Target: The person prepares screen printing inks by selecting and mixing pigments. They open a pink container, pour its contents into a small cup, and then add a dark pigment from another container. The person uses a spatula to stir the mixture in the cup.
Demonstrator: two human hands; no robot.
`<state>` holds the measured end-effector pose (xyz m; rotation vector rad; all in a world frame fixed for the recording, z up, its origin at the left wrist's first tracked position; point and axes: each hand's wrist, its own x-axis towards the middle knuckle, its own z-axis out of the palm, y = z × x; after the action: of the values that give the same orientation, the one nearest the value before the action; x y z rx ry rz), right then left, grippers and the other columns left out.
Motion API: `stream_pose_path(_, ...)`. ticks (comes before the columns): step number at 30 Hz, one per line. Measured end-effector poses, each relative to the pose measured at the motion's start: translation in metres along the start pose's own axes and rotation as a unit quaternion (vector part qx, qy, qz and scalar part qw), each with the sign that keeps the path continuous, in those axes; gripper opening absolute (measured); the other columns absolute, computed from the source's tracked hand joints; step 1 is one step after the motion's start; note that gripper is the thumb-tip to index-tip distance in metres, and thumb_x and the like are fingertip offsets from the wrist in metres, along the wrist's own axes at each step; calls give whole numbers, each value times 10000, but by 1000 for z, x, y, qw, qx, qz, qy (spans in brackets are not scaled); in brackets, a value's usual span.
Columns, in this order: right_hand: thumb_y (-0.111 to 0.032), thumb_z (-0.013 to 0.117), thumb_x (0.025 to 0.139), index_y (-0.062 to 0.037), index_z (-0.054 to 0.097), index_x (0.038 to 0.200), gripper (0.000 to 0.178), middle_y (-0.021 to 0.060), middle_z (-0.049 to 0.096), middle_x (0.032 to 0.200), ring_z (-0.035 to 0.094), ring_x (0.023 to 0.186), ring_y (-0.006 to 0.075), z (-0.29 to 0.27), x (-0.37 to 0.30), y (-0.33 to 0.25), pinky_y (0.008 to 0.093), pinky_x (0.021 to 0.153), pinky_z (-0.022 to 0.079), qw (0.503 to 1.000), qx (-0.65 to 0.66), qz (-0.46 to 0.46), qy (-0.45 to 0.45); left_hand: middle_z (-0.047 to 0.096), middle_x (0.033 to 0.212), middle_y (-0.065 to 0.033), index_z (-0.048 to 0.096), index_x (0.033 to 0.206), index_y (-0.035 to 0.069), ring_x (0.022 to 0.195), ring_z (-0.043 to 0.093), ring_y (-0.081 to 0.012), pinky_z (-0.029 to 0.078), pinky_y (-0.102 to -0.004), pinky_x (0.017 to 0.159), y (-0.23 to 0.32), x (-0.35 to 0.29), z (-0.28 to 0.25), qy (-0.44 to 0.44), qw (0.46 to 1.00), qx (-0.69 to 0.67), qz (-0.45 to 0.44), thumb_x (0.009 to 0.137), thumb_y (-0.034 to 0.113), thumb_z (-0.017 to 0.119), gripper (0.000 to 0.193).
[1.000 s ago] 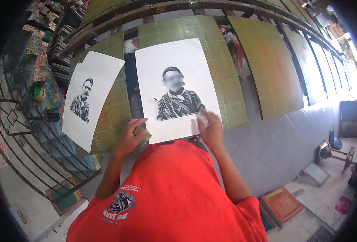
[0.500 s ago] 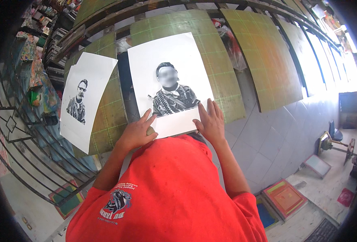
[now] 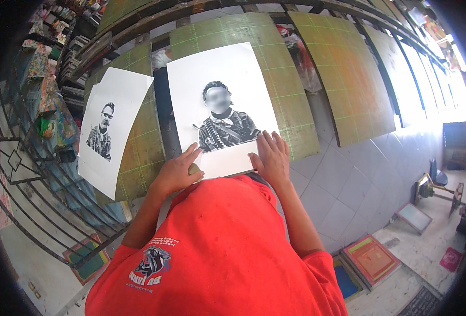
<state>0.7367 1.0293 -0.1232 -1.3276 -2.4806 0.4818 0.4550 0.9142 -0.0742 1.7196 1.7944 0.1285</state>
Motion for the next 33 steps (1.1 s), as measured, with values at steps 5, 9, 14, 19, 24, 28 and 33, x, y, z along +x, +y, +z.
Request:
stream_pose_path(5, -355, 654, 848, -29, 519, 1328, 595, 126, 525, 1387, 389, 1340, 354, 2, 2, 0, 503, 1116, 258, 1000, 17, 6, -5, 371, 1522, -119, 452, 1397, 22, 1115, 618, -342, 498, -424, 943, -2, 0, 2, 4, 1000, -10, -3, 832, 443, 624, 725)
stream_pose_path(9, -332, 659, 849, -31, 518, 1329, 584, 121, 523, 1390, 398, 1334, 349, 2, 1, 1, 506, 1115, 264, 1000, 16, 6, -14, 368, 1524, -120, 450, 1398, 16, 1123, 614, -341, 492, -421, 954, -4, 0, 3, 5, 1000, -15, 3, 830, 445, 622, 733)
stream_pose_path(14, -321, 664, 846, -32, 518, 1328, 580, 120, 518, 1394, 409, 1327, 346, 3, -1, 1, 513, 1114, 282, 1000, -11, -1, -10, 371, 1521, -124, 452, 1393, 5, 1116, 619, -334, 493, -417, 952, -4, 1, 4, 6, 1000, -2, 6, 831, 446, 620, 734)
stream_pose_path(19, -325, 655, 858, -32, 538, 1327, 565, 120, 529, 1394, 412, 1332, 341, 4, -1, 0, 486, 1119, 280, 1000, -22, 1, -10, 374, 1513, -153, 460, 1376, -4, 1171, 577, -356, 474, -435, 972, 5, 2, -2, -18, 999, -14, -26, 816, 407, 647, 719)
stream_pose_path(24, -311, 664, 852, -33, 544, 1322, 559, 126, 520, 1400, 420, 1326, 340, 3, -1, 0, 480, 1113, 291, 1000, -29, -9, -7, 359, 1521, -155, 472, 1366, -7, 1166, 580, -360, 476, -439, 969, 8, 2, -2, -21, 999, -7, -33, 816, 418, 644, 716)
stream_pose_path(28, -306, 667, 850, -26, 547, 1315, 557, 142, 517, 1398, 422, 1324, 336, 2, -1, -2, 472, 1109, 297, 1000, -27, -12, 2, 351, 1525, -157, 435, 1397, 0, 1171, 576, -362, 478, -441, 966, 6, 1, 0, -22, 999, -3, -31, 820, 422, 638, 743)
stream_pose_path(33, -317, 662, 856, -20, 536, 1319, 564, 144, 513, 1400, 419, 1328, 331, 5, -1, 2, 472, 1109, 296, 1000, -29, -12, 2, 356, 1523, -159, 410, 1408, -8, 1043, 648, -353, 519, -429, 900, -2, 0, 8, 17, 1000, 15, -1, 835, 450, 612, 760)
